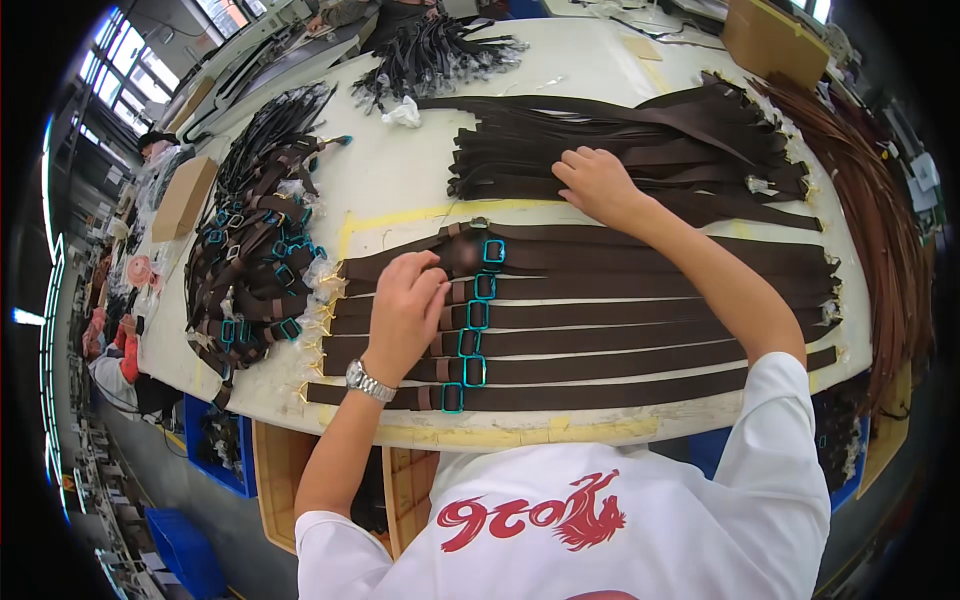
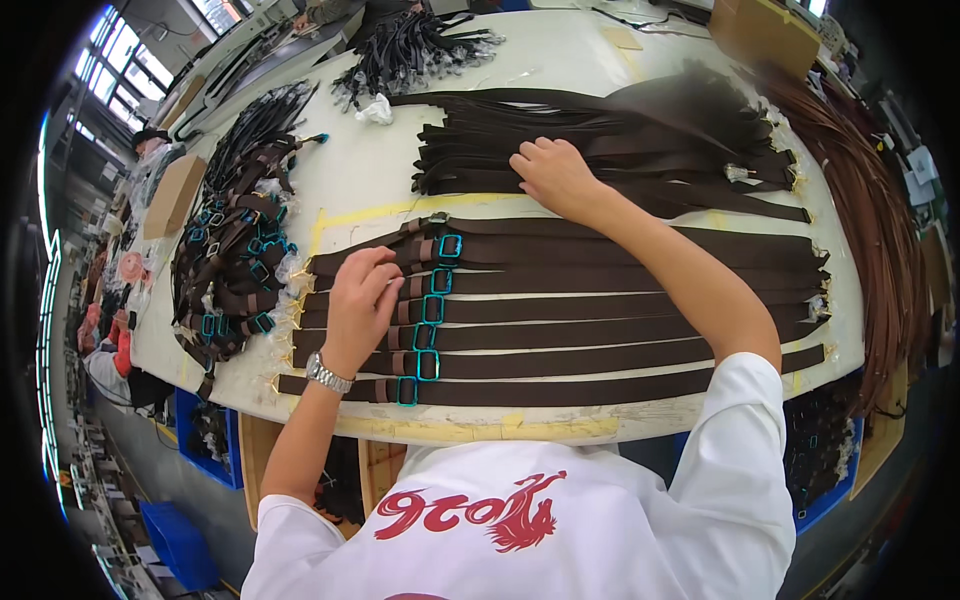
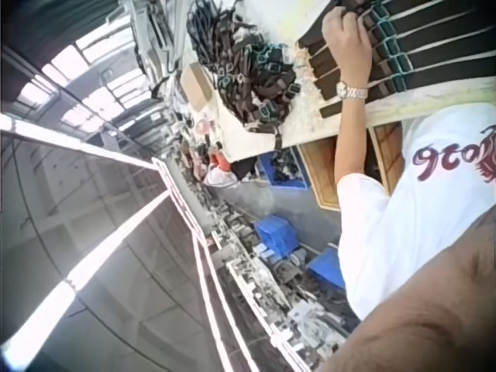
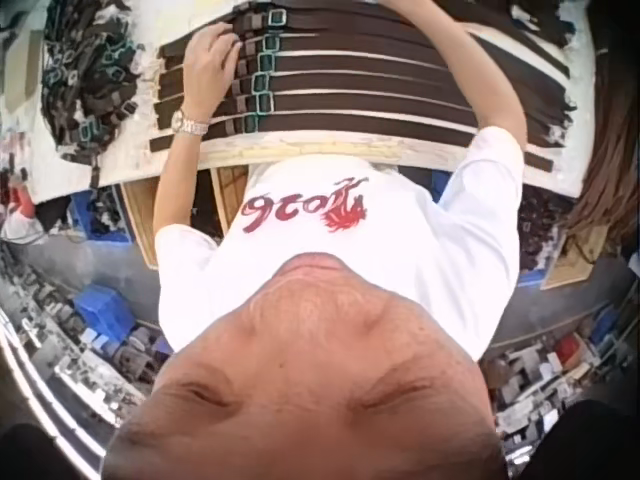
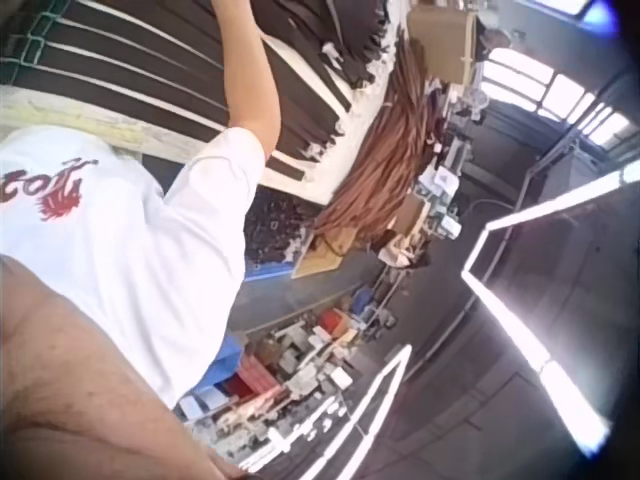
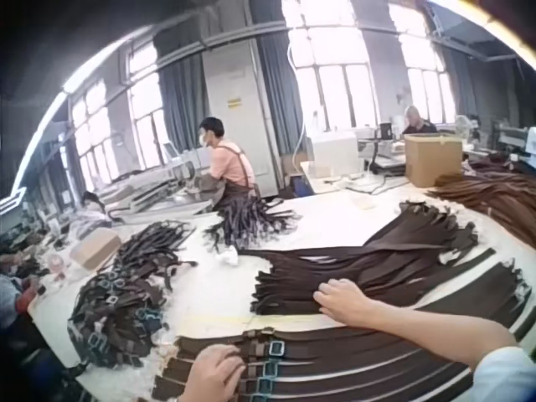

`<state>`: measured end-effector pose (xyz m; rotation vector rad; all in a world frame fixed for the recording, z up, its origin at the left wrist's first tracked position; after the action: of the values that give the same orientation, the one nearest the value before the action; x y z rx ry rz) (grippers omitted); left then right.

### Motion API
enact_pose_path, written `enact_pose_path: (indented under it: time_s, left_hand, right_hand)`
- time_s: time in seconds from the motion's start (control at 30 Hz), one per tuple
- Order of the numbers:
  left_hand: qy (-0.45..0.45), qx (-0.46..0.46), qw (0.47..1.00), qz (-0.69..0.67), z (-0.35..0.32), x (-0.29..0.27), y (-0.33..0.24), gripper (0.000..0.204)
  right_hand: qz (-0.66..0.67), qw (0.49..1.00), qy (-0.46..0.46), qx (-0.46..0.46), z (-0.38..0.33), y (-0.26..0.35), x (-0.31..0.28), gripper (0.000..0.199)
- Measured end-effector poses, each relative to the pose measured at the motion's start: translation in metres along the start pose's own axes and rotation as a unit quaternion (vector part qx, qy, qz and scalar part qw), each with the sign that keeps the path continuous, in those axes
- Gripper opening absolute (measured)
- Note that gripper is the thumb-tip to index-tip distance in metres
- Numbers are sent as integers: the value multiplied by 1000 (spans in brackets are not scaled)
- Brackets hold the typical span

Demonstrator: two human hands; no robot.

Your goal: The person assembles brown fabric belts by threading them through teal and gold metal buckles. They repeatedly pick up a belt, thread it through a buckle, and place the finished unit on a table alongside others.

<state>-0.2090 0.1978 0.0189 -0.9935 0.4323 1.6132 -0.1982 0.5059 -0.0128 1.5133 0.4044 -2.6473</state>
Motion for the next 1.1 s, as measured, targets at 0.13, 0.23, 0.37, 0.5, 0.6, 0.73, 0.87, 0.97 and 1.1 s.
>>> enact_pose_path:
  time_s: [0.13,0.23,0.37,0.5,0.6,0.73,0.87,0.97,1.1]
  left_hand:
    - [6,-24,999,-39,-26,-5,-27,14]
    - [-12,-80,991,-107,-39,-12,-23,11]
    - [47,-322,806,-494,-45,4,-13,34]
    - [123,-377,517,-759,-37,8,-56,53]
    - [175,-394,596,-678,-49,14,-60,42]
    - [135,-402,703,-571,-66,-13,-48,10]
    - [13,-382,706,-597,-104,-65,19,15]
    - [-22,-385,679,-625,-127,-81,55,16]
    - [-3,-387,671,-632,-130,-75,44,14]
  right_hand:
    - [-72,994,55,-57,19,11,39,17]
    - [48,996,-55,-59,23,14,-9,19]
    - [187,982,8,-37,6,68,-87,20]
    - [163,962,37,-216,-26,148,-123,48]
    - [161,962,40,-215,-44,167,-121,60]
    - [175,972,-16,-157,-41,155,-122,55]
    - [145,985,-55,71,-76,-6,-96,62]
    - [159,950,-110,243,-145,-146,-109,55]
    - [32,939,-185,288,-212,-231,-181,46]
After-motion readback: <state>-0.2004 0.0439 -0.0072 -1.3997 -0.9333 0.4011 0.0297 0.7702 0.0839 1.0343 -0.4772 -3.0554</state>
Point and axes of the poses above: each hand's wrist, its own z-axis towards the middle knuckle, its own x-axis out of the palm, y = z × x, the point moved 8 cm from there along z, towards the middle knuckle, and after that the axes turned 1 degree about -z, right-handed, at the moved point
